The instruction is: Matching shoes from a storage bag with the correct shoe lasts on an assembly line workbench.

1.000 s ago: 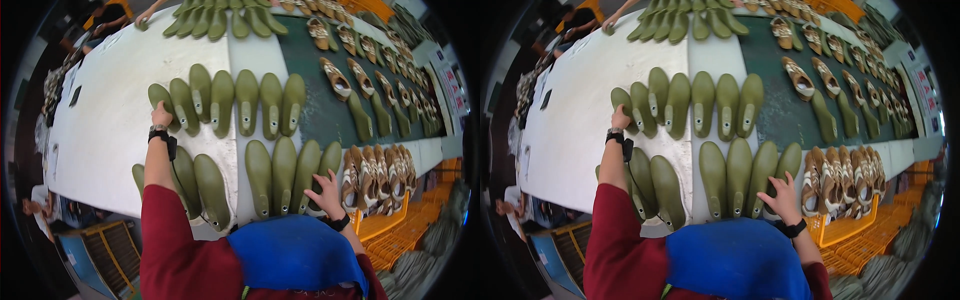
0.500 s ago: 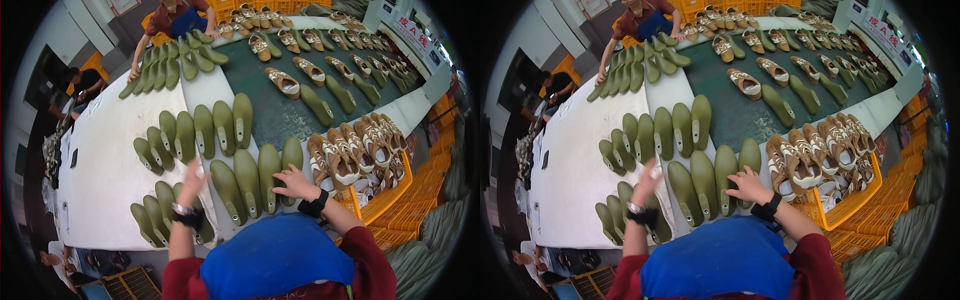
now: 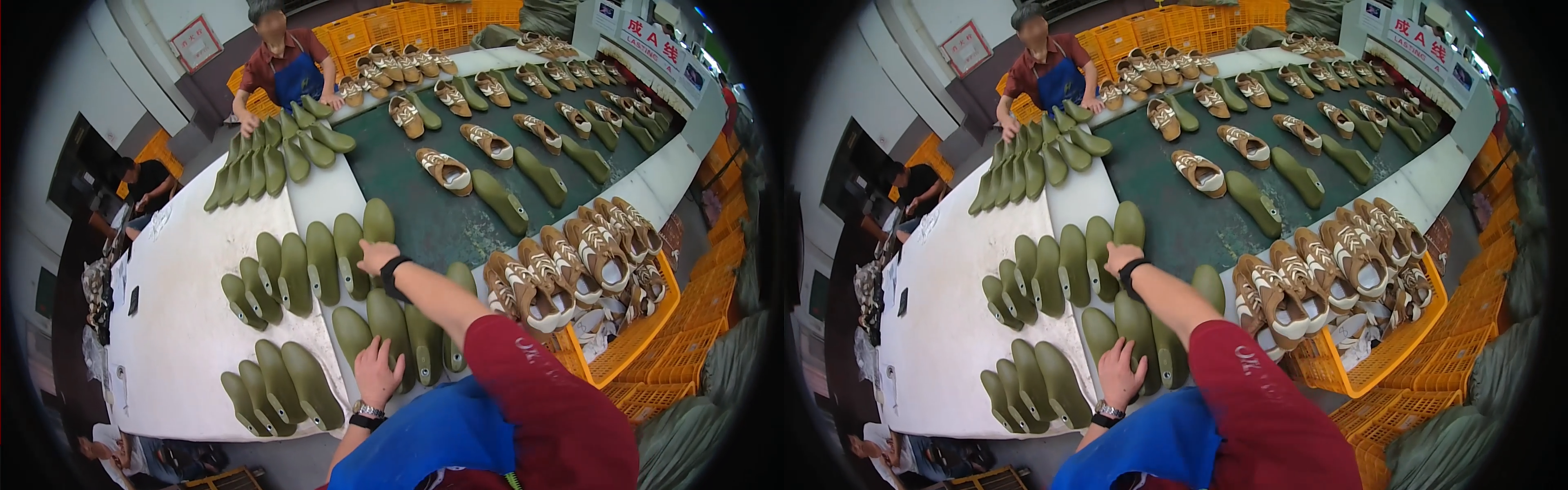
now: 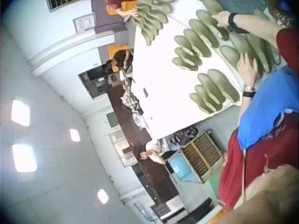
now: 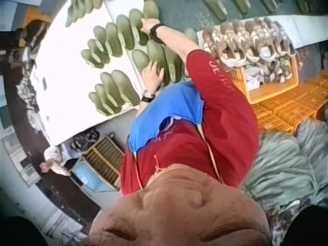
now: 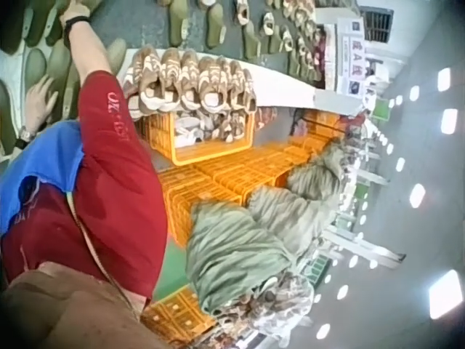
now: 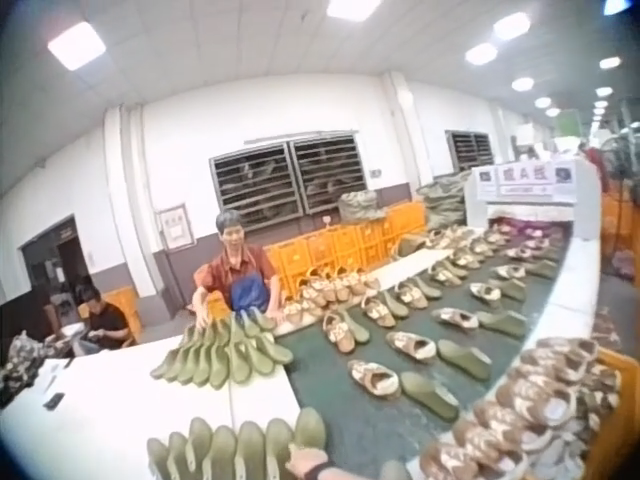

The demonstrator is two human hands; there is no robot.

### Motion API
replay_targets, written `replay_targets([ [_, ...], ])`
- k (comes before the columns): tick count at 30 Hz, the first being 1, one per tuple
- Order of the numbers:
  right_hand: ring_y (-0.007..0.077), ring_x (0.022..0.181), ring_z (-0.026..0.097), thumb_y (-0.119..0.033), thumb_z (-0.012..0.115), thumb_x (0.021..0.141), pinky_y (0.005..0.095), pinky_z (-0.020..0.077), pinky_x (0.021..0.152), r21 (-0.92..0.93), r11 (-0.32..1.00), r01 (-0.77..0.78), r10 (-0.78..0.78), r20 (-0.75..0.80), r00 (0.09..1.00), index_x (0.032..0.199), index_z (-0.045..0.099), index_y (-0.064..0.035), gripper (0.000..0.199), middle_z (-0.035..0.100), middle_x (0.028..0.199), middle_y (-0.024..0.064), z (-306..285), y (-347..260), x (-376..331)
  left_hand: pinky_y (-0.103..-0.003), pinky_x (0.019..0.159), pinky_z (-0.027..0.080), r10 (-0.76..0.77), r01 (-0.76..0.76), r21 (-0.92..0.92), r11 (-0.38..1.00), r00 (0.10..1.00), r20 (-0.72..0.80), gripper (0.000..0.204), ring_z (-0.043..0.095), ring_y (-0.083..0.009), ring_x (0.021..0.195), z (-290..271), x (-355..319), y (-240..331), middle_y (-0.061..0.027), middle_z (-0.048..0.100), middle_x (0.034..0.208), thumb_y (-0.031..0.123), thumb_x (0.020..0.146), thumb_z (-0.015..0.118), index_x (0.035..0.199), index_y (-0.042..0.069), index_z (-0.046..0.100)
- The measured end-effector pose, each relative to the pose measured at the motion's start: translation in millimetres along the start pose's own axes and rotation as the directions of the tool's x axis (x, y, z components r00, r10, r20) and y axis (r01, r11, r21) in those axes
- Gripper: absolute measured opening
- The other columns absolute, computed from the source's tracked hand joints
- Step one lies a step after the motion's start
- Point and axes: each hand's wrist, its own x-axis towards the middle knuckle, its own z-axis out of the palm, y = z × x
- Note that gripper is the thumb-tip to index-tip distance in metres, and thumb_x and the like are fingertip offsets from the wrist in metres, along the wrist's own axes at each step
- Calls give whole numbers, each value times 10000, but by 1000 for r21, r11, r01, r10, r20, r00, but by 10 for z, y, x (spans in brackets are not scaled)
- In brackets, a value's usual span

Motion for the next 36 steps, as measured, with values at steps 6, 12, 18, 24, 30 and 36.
replay_targets([
  [6, 317, 912, 633, -166, 506, 803, 431, 497, 763, -22, 994, -109, 108, -38, 993, 1054, 541, -105, 261, 653, 928, 166, -132, 175, 171, -398, 862, 423, -54, 53, -27, 998, 998, -31, 401, 572, -293, 924, -27, -39, -28, -139, 583, 1131, 274, 730, 659, 1060, 53, 602],
  [12, 304, 881, 634, -180, 511, 805, 416, 486, 742, -163, 987, 9, 15, 145, 989, 1041, 539, -220, 241, 652, 905, 124, -263, 1217, -45, -399, 849, 428, -77, 77, -38, 996, 997, -4, 391, 572, -300, 920, -67, 35, -25, -131, 591, 1110, 268, 725, 659, 1049, 54, 605],
  [18, 286, 929, 635, -121, 548, 783, 404, 495, 769, -193, 981, 18, 15, 167, 986, 1106, 546, -218, 338, 653, 961, 114, -247, 1122, -219, -405, 833, 431, -52, 52, -54, 997, 999, 1, 359, 567, -312, 924, -4, 8, -8, -128, 594, 1090, 254, 727, 656, 1024, 56, 614],
  [24, 319, 903, 639, -120, 507, 809, 427, 501, 745, -187, 982, -2, 0, -8, 1000, 1082, 553, -119, 276, 658, 959, 129, -545, 764, -534, -403, 830, 441, -70, 71, -42, 997, 997, 15, 337, 562, -323, 960, -1, 32, -15, -120, 589, 1116, 238, 758, 650, 1040, 57, 607],
  [30, 352, 869, 614, -286, 587, 801, 455, 488, 731, 70, 983, 172, -154, -210, 966, 993, 616, -86, 279, 647, 898, 163, -675, 448, -1796, -452, 931, 377, -37, 36, -69, 997, 999, -20, 367, 522, -317, 1055, -19, -10, -115, -111, 588, 1101, 303, 770, 661, 1050, 71, 609],
  [36, 489, 1134, 444, -445, 628, 778, 462, 394, 962, 151, 980, -132, 131, 19, 991, 1269, 504, -123, 600, 283, 1368, 347, -13, 751, -2347, -487, 990, 325, -220, 219, -64, 974, 975, -11, 473, 470, -398, 1103, -39, -110, -228, -191, 572, 1073, 396, 706, 678, 961, -1, 646],
])
